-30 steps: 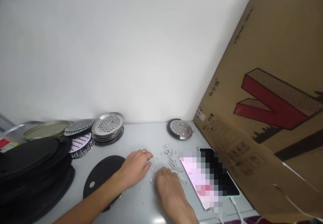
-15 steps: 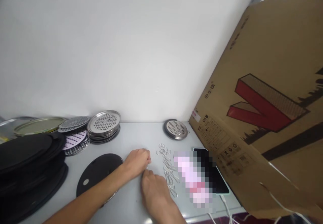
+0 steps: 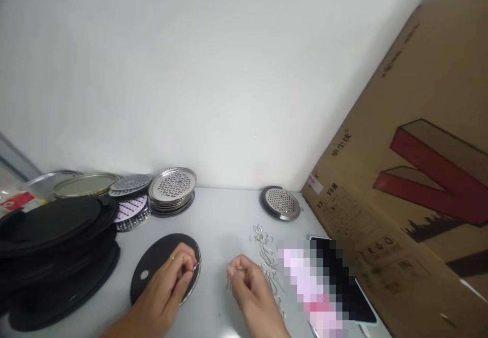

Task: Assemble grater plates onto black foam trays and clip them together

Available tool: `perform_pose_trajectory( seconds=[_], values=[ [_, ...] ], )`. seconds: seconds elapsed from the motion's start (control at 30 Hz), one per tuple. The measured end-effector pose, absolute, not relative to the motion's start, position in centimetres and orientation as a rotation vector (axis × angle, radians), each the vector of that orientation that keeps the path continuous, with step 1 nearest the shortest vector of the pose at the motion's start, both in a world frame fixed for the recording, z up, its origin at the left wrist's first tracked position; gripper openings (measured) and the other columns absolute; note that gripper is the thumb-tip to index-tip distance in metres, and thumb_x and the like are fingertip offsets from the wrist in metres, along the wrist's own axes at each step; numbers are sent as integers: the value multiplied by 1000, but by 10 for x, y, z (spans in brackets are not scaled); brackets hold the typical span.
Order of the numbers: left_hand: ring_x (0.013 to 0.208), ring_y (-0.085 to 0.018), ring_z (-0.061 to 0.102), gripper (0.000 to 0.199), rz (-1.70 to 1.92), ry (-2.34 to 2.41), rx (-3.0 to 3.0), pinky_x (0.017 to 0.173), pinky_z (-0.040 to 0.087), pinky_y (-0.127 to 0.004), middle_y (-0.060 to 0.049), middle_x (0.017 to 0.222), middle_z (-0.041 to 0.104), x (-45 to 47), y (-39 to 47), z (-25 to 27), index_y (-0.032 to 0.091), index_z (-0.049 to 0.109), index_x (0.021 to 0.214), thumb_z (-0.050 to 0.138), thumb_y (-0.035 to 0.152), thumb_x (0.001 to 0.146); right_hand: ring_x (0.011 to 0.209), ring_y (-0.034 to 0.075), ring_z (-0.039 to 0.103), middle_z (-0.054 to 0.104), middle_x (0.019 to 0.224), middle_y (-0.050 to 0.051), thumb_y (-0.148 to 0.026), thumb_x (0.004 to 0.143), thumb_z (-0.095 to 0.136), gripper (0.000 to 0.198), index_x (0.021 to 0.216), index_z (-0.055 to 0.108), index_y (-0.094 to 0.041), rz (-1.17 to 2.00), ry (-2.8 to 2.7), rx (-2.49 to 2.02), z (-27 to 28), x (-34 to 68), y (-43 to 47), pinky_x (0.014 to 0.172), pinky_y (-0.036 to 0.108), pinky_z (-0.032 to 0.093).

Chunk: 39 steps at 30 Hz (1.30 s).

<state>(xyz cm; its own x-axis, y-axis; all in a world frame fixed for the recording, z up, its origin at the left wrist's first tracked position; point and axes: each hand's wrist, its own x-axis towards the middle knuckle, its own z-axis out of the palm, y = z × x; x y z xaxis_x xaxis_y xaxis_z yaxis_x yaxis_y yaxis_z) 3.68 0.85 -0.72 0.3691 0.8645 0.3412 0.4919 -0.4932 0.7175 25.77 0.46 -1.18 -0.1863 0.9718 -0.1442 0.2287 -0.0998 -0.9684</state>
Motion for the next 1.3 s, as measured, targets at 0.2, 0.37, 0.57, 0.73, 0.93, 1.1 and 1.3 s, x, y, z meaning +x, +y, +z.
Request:
perform_pose_trajectory(
  seconds=[0.2, 0.37, 0.57, 0.73, 0.93, 1.1, 1.3],
  values=[
    [81, -16, 60, 12, 1195, 1179, 2115, 72, 48, -27, -4, 92, 57, 28, -1, -21, 23, 49, 93, 40, 18, 99, 42, 10, 60, 74, 78, 7, -60, 81, 72, 47, 78, 49, -20, 1605, -934, -980, -14, 214, 2, 39, 17, 30],
    [75, -14, 60, 13, 1252, 1154, 2211, 68, 48, -25, -2, 88, 56, 29, -5, -25, 22, 51, 89, 42, 17, 98, 34, 6, 50, 69, 53, 4, -53, 68, 87, 51, 69, 49, -19, 1505, -802, -1081, -17, 183, -1, 36, 13, 20],
    [73, -14, 58, 19, 1283, 1071, 2515, 68, 47, -26, -3, 85, 56, 25, -2, -32, 19, 52, 87, 39, 7, 94, 37, 6, 49, 62, 45, -1, -48, 59, 93, 49, 64, 55, -17, 1518, -703, -1073, -15, 180, 0, 36, 12, 23],
    [70, -15, 58, 19, 1261, 1157, 2678, 64, 45, -28, -4, 86, 60, 25, -1, -29, 18, 56, 86, 43, 7, 93, 45, 9, 56, 64, 49, -1, -41, 52, 97, 49, 62, 56, -17, 1521, -686, -1080, -14, 182, -1, 39, 14, 34],
    [71, -16, 61, 17, 1324, 1147, 2669, 67, 44, -31, -4, 85, 66, 26, 0, -20, 18, 57, 85, 48, 3, 86, 46, 9, 55, 67, 54, 1, -40, 52, 97, 48, 63, 56, -17, 1540, -708, -1060, -19, 182, -3, 40, 15, 37],
    [66, -16, 60, 15, 1475, 1181, 2587, 64, 43, -32, -3, 80, 67, 31, -1, -16, 18, 59, 83, 51, 6, 85, 44, 7, 51, 66, 53, -1, -39, 54, 97, 47, 64, 56, -17, 1519, -677, -1054, -22, 178, -6, 40, 15, 38],
    [70, -15, 64, 13, 1594, 1312, 2330, 65, 50, -28, -4, 82, 67, 41, -9, -27, 21, 61, 83, 54, 10, 86, 49, 9, 56, 67, 56, -2, -35, 53, 98, 48, 64, 54, -19, 1464, -486, -999, -22, 166, -13, 48, 18, 45]
  ],
)
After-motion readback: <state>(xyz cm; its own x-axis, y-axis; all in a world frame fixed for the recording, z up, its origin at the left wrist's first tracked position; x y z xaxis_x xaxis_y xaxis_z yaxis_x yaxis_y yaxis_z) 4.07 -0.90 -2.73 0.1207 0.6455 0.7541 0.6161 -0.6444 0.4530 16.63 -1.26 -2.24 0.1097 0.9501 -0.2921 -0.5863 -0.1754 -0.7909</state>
